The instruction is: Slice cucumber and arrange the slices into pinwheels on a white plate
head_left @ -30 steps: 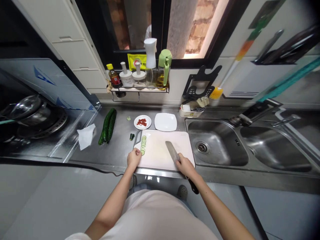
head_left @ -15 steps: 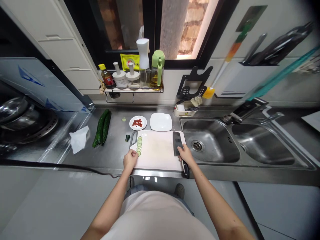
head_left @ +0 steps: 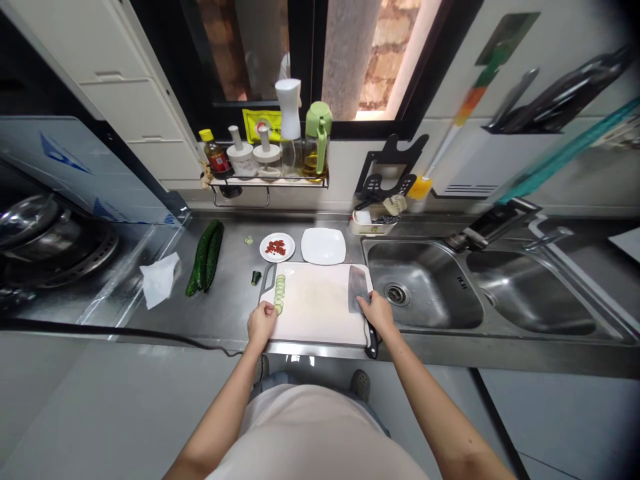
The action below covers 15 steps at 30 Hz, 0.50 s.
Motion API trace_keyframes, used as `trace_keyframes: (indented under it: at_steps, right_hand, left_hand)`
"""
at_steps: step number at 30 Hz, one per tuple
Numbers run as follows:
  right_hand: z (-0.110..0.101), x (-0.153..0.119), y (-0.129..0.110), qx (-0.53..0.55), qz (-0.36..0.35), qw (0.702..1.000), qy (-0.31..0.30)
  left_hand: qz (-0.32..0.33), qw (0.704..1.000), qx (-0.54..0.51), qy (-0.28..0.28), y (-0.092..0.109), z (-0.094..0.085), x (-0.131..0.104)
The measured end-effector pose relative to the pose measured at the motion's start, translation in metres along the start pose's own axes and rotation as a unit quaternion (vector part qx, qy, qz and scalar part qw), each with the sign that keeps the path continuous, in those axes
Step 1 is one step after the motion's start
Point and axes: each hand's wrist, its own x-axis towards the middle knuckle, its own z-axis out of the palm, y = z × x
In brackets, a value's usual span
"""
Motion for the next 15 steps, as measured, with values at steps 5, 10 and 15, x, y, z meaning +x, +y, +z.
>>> trace_keyframes:
  at_steps: [5, 10, 15]
  right_hand:
    - [-0.006, -0.004, -0.005, -0.041, 0.020, 0.999, -0.015]
    - [-0.009, -0.007, -0.009, -0.054, 0.029, 0.998, -0.018]
    - [-0.013, -0.008, -0.012, -0.066, 0.028, 0.997, -0.033]
  left_hand:
    - [0.001, 1.000, -0.002, -0.004, 0.000, 0.001, 0.000]
    - [0.002, 1.000, -0.006, 0.008, 0.000, 0.004, -0.002]
    - [0.024, 0.998, -0.026, 0.050, 0.006, 0.008, -0.003]
